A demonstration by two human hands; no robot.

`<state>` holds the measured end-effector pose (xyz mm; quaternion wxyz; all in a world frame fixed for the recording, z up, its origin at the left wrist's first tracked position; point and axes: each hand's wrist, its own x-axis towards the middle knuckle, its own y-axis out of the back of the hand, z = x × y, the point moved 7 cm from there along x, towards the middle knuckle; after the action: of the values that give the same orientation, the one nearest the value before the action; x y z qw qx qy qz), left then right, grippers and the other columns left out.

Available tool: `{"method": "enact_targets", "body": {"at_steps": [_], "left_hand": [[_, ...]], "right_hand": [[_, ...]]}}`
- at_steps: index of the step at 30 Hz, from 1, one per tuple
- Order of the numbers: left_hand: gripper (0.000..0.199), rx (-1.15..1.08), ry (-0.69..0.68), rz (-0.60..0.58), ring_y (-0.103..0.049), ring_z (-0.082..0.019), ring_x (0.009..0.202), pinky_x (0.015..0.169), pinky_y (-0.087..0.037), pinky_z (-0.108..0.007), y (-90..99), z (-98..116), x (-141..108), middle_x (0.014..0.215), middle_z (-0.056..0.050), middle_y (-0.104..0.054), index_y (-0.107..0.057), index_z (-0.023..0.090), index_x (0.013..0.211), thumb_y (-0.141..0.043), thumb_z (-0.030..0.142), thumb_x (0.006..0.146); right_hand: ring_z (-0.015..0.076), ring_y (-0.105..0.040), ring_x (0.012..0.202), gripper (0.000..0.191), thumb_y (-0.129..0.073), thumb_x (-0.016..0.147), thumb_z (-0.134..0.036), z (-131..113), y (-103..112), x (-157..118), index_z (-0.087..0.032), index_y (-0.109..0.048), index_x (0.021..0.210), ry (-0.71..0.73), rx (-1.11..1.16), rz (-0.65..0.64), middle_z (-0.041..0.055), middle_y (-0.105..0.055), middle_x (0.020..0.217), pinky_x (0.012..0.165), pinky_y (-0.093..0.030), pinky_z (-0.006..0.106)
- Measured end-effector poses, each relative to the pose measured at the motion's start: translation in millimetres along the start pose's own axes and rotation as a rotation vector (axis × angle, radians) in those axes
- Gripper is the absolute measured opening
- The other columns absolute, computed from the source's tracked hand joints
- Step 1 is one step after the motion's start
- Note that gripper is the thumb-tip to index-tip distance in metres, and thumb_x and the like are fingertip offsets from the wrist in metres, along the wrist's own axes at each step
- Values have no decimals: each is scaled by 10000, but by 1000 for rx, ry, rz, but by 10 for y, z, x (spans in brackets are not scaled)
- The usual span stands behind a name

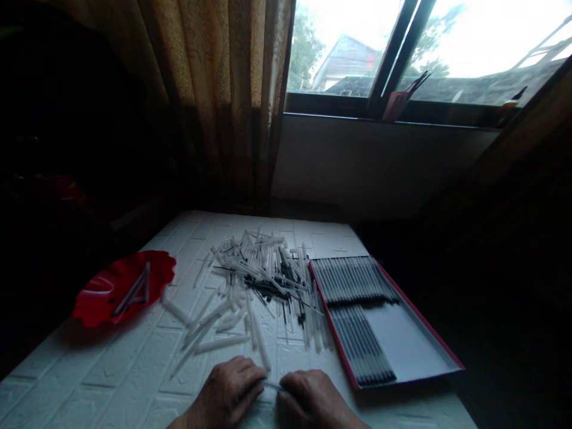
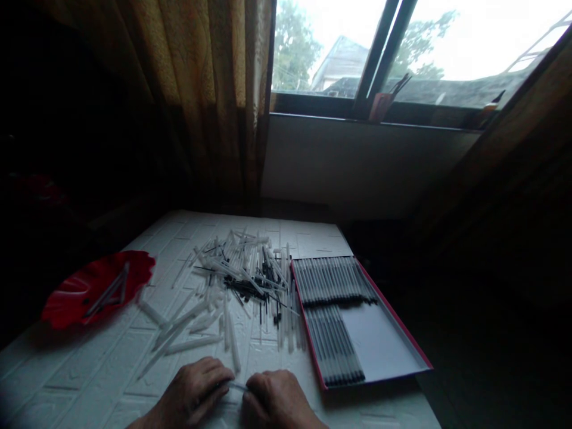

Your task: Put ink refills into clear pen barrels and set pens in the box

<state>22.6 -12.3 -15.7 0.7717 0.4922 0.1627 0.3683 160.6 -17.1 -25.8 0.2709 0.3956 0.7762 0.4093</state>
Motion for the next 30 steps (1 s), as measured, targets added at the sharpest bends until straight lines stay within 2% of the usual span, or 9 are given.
{"method": "enact_targets", "body": {"at_steps": [3, 6, 10, 18, 24, 28, 30], "left_hand": [[175, 12, -17, 47, -625, -183, 784, 674, -459, -254, -41, -2, -29, 838, -33, -683, -586, 238, 999, -437, 229, 908], [168, 8, -48, 89, -621, -175, 746, 645, -455, -247, -27, 0, -32, 800, -29, -681, -588, 225, 971, -431, 220, 911], [159, -9, -69, 80, -619, -173, 726, 627, -453, -244, -24, -19, -12, 774, -27, -676, -590, 214, 935, -434, 222, 911], [184, -34, -52, 47, -622, -177, 727, 638, -461, -248, -67, -54, 3, 767, -34, -673, -599, 212, 923, -416, 235, 917], [183, -60, -26, 35, -643, -174, 744, 654, -493, -247, -56, -83, 23, 784, -27, -687, -609, 222, 928, -428, 245, 912], [169, -144, 2, 141, -672, -154, 809, 733, -519, -214, -11, -161, 11, 876, -14, -718, -611, 247, 1007, -496, 260, 883], [251, -199, 38, 219, -682, -139, 790, 729, -529, -192, 15, -244, -9, 924, -9, -722, -587, 264, 1108, -538, 293, 863]], "right_hand": [[129, -584, 525, 152, -545, 847, -238, 19, -75, 18, -206, -641, 733, 63, -104, 10, 9, -723, 686, 468, -220, 245], [135, -588, 537, 91, -546, 804, -172, 51, -176, 51, -196, -633, 797, 40, -203, -65, 6, -730, 733, 466, -193, 257], [139, -594, 569, 138, -534, 770, -130, 35, -230, 80, -180, -625, 861, 31, -258, -138, 15, -733, 800, 477, -180, 266], [126, -583, 553, 122, -515, 798, -132, 18, -236, 114, -172, -625, 833, 42, -234, -107, 14, -737, 779, 488, -214, 253], [163, -659, 583, 94, -534, 804, -192, -24, -200, 153, -184, -626, 821, 25, -312, -94, 25, -745, 766, 459, -249, 242], [188, -699, 634, 116, -542, 810, -210, -39, -167, 159, -202, -628, 888, -33, -316, -89, 33, -755, 776, 460, -318, 207], [191, -704, 643, 169, -545, 795, -196, -17, -71, 122, -214, -616, 948, -57, -244, -18, 28, -756, 762, 480, -365, 193]]}}
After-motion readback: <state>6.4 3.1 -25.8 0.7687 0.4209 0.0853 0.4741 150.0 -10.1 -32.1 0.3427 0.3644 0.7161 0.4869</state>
